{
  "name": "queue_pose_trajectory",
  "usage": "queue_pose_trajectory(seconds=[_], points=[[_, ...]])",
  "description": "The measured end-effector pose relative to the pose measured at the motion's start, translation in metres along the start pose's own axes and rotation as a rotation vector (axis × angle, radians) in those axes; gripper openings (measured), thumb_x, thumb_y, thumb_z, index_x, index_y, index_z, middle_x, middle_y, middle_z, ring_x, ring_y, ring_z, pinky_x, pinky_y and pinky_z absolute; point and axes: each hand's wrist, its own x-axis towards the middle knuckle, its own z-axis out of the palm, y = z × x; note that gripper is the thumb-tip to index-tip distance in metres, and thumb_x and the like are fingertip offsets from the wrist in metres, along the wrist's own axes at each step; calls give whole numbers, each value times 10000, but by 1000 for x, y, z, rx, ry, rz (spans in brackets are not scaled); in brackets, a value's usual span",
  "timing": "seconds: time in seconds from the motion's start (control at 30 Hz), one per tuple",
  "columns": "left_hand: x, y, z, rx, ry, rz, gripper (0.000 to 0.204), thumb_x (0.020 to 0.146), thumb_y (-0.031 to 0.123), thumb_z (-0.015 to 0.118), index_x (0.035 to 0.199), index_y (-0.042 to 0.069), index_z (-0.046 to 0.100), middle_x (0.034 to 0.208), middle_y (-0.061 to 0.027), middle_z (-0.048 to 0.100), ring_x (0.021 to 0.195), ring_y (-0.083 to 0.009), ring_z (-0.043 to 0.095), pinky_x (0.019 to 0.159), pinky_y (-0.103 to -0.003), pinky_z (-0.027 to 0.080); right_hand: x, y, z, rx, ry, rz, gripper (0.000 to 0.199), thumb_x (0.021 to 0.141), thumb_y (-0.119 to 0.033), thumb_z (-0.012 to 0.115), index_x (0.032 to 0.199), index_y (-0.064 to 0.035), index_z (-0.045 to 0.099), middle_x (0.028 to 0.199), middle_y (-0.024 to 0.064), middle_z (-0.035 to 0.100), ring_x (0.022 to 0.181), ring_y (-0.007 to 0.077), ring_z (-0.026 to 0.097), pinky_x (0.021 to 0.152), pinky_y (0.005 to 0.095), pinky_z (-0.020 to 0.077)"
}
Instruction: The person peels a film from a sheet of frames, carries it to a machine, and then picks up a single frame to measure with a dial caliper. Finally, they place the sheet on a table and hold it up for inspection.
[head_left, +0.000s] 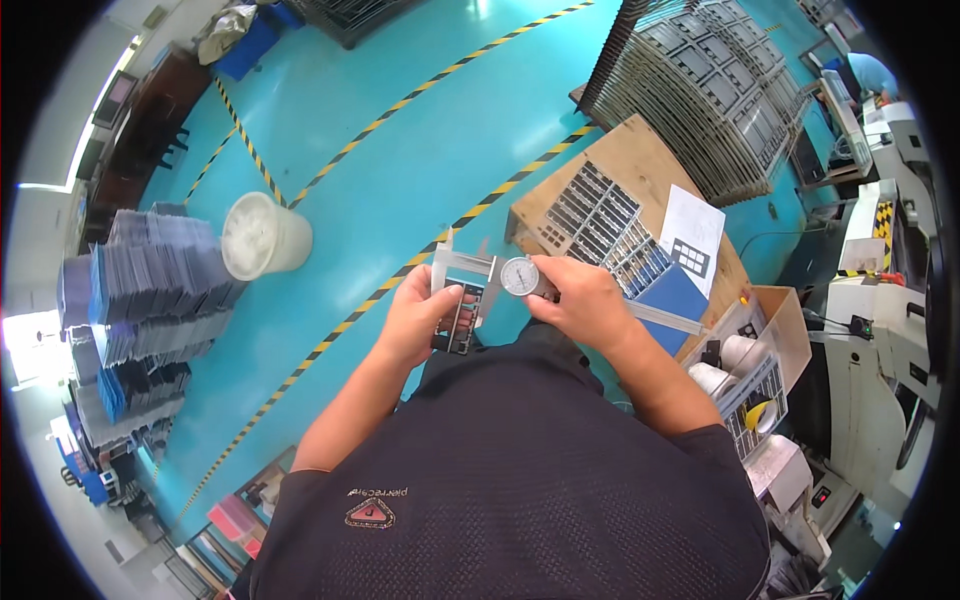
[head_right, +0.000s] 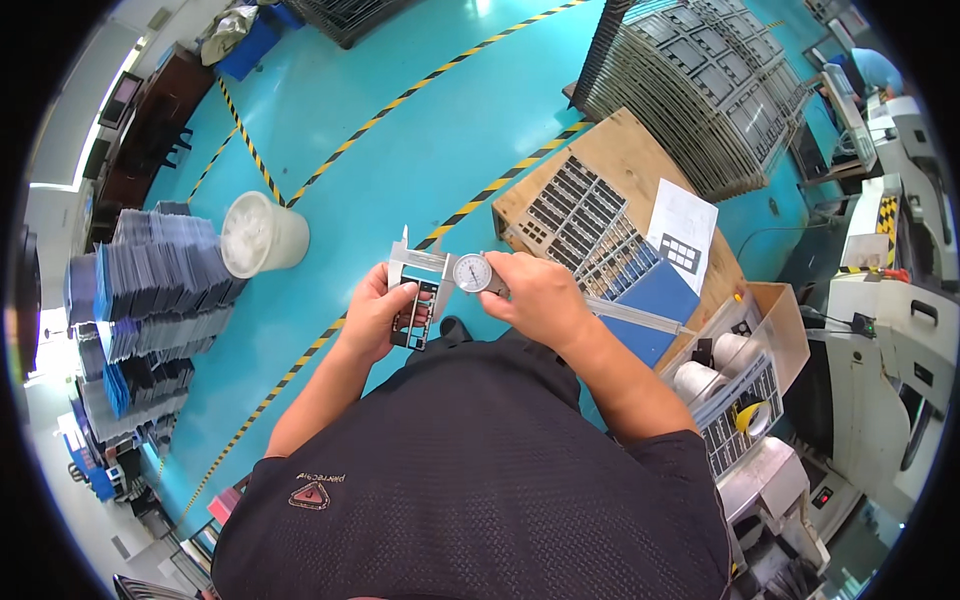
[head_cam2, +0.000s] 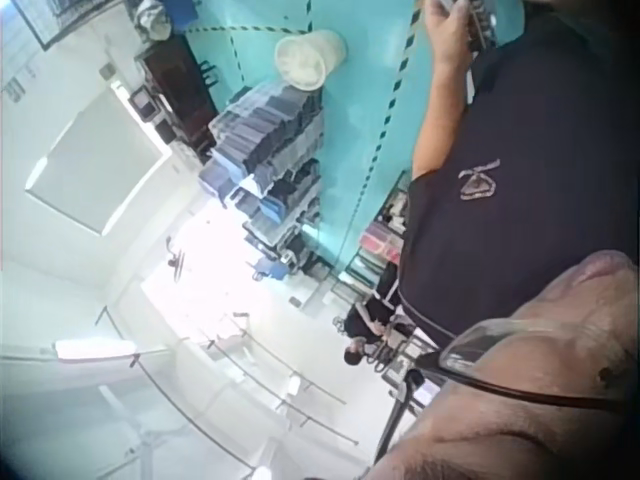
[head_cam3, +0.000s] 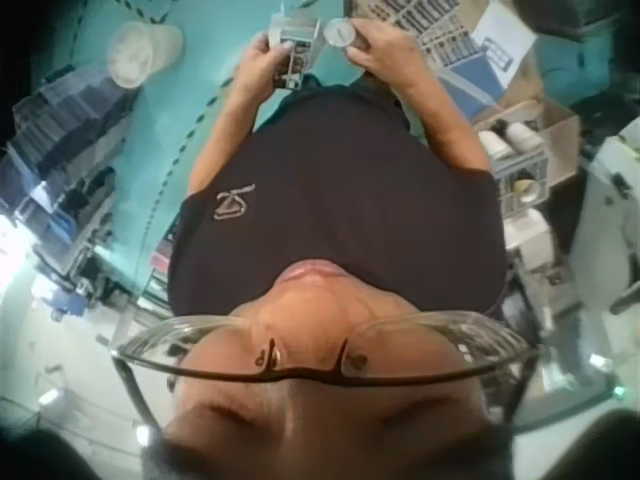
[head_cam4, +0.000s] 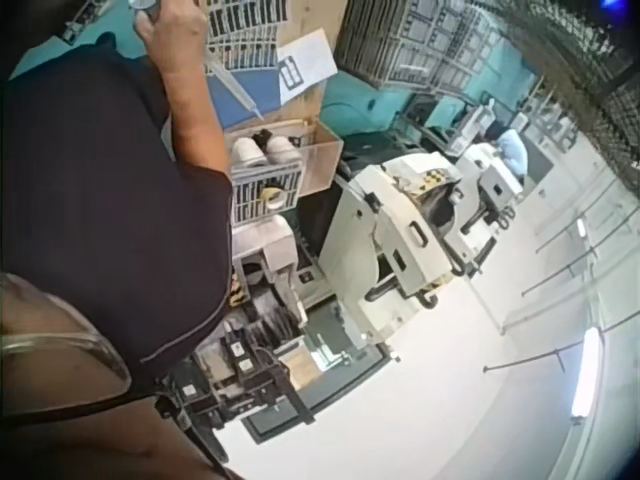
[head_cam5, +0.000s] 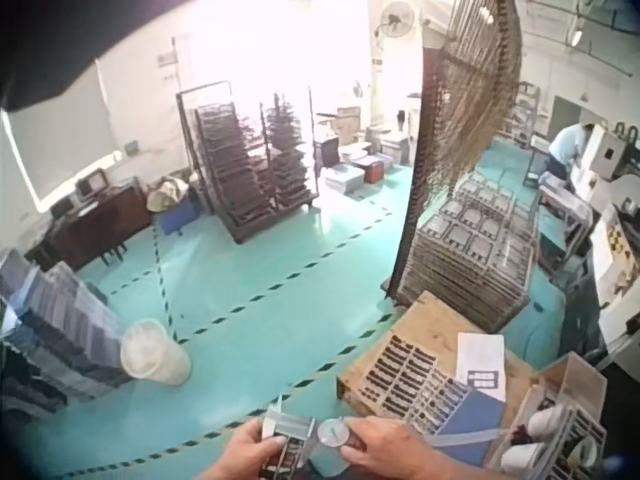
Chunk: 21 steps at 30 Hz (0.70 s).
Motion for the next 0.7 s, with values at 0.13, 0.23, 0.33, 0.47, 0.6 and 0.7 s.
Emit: queue_pose_trajectory(seconds=[0.13, 0.23, 0.33, 0.47, 0.6, 0.7], points=[[-1, -3, -7, -12, -9, -10, 184, 902, 81, 602, 1051, 63, 496, 886, -84, 663, 662, -156, 650, 600, -287, 564, 2, -4, 2, 13, -41, 19, 375, 744, -153, 747, 1087, -47, 640, 817, 130, 659, 710, 280, 653, 636, 351, 526], [-1, -3, -11, -1, -30, -14, 182, 905, 94, 602, 1045, 65, 491, 904, -87, 661, 690, -155, 654, 621, -295, 566, 2, -5, 3, -30, -55, 6, 382, 746, -156, 756, 1093, -48, 640, 810, 122, 659, 699, 264, 650, 632, 343, 526], [-1, -4, -12, 9, -45, -18, 178, 908, 108, 600, 1039, 68, 485, 922, -87, 656, 714, -149, 655, 638, -301, 567, 2, -5, 4, -14, -44, 8, 388, 745, -160, 761, 1097, -50, 641, 807, 119, 657, 696, 257, 650, 629, 339, 526], [-2, -3, -10, 14, -39, -21, 182, 907, 113, 601, 1043, 70, 487, 920, -86, 656, 708, -146, 652, 633, -297, 565, 1, -4, 4, -24, -45, 3, 393, 745, -164, 764, 1100, -50, 641, 812, 118, 658, 697, 251, 651, 628, 335, 526], [0, -1, -9, -3, -34, -28, 210, 898, 110, 626, 1061, 72, 499, 887, -74, 665, 683, -155, 656, 628, -298, 567, 2, -3, 3, -27, -51, 0, 396, 748, -174, 763, 1104, -52, 641, 816, 116, 658, 703, 252, 654, 631, 334, 527], [3, -4, -12, 3, -67, 18, 190, 894, 118, 633, 1033, 70, 514, 871, -60, 656, 702, -146, 641, 653, -295, 554, 2, -3, 5, -16, -40, 15, 366, 745, -166, 751, 1076, -46, 648, 809, 122, 655, 694, 259, 646, 633, 337, 525]])
